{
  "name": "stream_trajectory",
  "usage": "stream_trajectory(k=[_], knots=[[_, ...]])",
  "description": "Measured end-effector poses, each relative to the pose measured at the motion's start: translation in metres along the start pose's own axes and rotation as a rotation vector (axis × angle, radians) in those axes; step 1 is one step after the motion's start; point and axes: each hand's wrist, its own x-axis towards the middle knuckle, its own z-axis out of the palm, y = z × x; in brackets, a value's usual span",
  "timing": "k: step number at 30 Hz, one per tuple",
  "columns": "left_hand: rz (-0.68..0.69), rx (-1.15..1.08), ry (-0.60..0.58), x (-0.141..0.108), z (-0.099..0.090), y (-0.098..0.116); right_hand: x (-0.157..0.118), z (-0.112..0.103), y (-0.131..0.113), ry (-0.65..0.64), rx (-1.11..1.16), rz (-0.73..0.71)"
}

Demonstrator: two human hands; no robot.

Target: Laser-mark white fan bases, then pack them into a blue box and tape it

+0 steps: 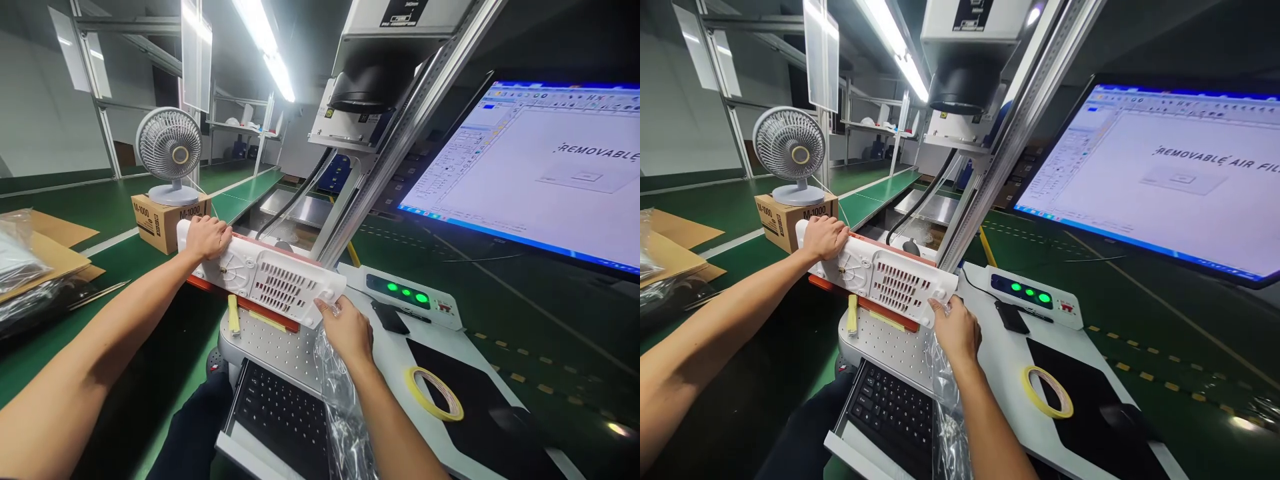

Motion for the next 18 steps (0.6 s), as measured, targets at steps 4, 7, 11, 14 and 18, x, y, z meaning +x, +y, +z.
stream_trajectory(k=[4, 7, 11, 14, 18], knots=[[-0.009, -0.033, 0.015, 0.0013, -0.0004, -0.0003, 0.0029, -0.0001, -0.0007, 0.001, 0.035, -0.017], [-0.012, -0.021, 0.013, 0.001, -0.0003, 0.0003, 0.0047, 0.0004, -0.0002, -0.005, 0.051, -0.021], [0.0, 0.061, 0.008, -0.0002, 0.0, 0.0011, 0.0065, 0.0006, 0.0018, -0.006, 0.072, -0.025], [0.002, 0.104, -0.004, -0.0009, -0.0005, 0.0018, 0.0078, 0.0007, 0.0041, -0.019, 0.095, -0.021], [0.009, 0.14, -0.022, -0.0018, -0.0015, 0.002, 0.0092, 0.0011, 0.0055, -0.032, 0.102, -0.015]])
